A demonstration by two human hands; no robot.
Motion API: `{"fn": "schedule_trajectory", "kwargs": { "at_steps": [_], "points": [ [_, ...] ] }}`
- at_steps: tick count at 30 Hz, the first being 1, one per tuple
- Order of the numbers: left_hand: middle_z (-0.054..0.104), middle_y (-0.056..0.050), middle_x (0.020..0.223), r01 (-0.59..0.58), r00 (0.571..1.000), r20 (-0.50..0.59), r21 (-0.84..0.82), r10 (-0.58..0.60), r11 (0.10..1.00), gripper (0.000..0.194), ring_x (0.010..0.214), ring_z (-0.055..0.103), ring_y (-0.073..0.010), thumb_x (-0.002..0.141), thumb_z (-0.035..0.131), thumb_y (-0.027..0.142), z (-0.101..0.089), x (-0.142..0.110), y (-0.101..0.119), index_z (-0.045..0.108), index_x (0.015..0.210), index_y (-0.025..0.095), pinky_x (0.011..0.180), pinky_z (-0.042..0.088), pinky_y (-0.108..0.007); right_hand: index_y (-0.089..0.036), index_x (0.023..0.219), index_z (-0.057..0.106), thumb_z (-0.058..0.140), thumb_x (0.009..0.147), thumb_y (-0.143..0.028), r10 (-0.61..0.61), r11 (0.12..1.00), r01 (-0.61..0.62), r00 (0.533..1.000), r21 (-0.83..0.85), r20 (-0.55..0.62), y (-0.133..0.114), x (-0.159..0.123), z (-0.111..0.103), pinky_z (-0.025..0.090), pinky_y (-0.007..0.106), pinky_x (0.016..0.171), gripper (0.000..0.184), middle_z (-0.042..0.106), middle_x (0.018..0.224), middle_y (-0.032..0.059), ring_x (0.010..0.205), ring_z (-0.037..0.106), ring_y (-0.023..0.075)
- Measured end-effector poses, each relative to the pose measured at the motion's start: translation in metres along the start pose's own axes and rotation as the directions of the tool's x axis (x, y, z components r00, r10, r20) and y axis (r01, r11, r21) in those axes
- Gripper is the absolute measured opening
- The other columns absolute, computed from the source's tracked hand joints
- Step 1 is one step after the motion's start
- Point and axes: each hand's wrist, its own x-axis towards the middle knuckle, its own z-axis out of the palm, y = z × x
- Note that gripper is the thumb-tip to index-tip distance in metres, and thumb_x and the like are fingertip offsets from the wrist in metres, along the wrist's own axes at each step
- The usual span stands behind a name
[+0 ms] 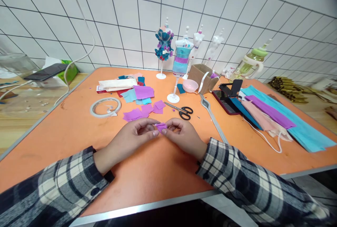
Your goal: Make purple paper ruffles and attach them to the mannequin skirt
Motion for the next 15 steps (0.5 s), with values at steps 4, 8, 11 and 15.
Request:
{"fn": "schedule_trajectory", "kwargs": {
  "at_steps": [4, 8, 11, 15],
  "points": [
    [0.073, -0.002, 0.09, 0.061, 0.998, -0.003, -0.063, -0.061, 0.996, 0.05, 0.088, 0.069, -0.0223, 0.074, 0.078, 0.046, 0.0025, -0.0007, 0.0007, 0.067, 0.114, 0.019, 0.083, 0.054, -0.036, -0.019, 0.081, 0.066, 0.069, 0.078, -0.033, -0.034, 0.999, 0.035, 0.998, 0.033, -0.056, -0.0021, 0.0005, 0.0002, 0.042, 0.025, 0.058, 0.014, 0.061, 0.072, -0.0005, 0.062, 0.051, 0.0118],
    [0.074, -0.003, 0.085, 0.02, 0.999, -0.045, 0.001, -0.02, 1.0, 0.028, 0.084, 0.067, -0.0214, 0.078, 0.072, 0.046, 0.0025, -0.0003, 0.0021, 0.07, 0.084, 0.019, 0.08, 0.052, -0.034, -0.018, 0.081, 0.066, 0.068, 0.08, -0.033, -0.003, 1.0, 0.003, 1.0, 0.02, -0.031, -0.0025, -0.0017, 0.002, 0.039, 0.025, 0.054, 0.015, 0.059, 0.069, -0.0009, 0.058, 0.047, 0.011],
    [0.074, -0.003, 0.082, -0.002, 0.997, -0.079, 0.064, 0.007, 0.998, 0.025, 0.08, 0.067, -0.0212, 0.078, 0.069, 0.044, 0.0009, -0.0003, 0.0032, 0.072, 0.082, 0.019, 0.076, 0.051, -0.033, -0.019, 0.1, 0.068, 0.071, 0.079, -0.036, -0.011, 1.0, 0.011, 1.0, 0.0, 0.023, -0.0031, -0.0045, 0.001, 0.045, 0.025, 0.061, 0.027, 0.066, 0.091, 0.0038, 0.072, 0.056, 0.0135],
    [0.075, -0.003, 0.078, 0.01, 1.0, -0.021, 0.17, -0.007, 0.985, 0.023, 0.075, 0.067, -0.021, 0.077, 0.068, 0.043, 0.0017, -0.0018, 0.0037, 0.072, 0.076, 0.019, 0.072, 0.051, -0.032, -0.023, 0.122, 0.063, 0.073, 0.081, -0.035, -0.146, 0.984, 0.148, 0.989, -0.102, 0.026, -0.006, -0.0069, -0.003, 0.05, 0.031, 0.077, 0.043, 0.065, 0.12, 0.0079, 0.097, 0.06, 0.0193]
  ]
}}
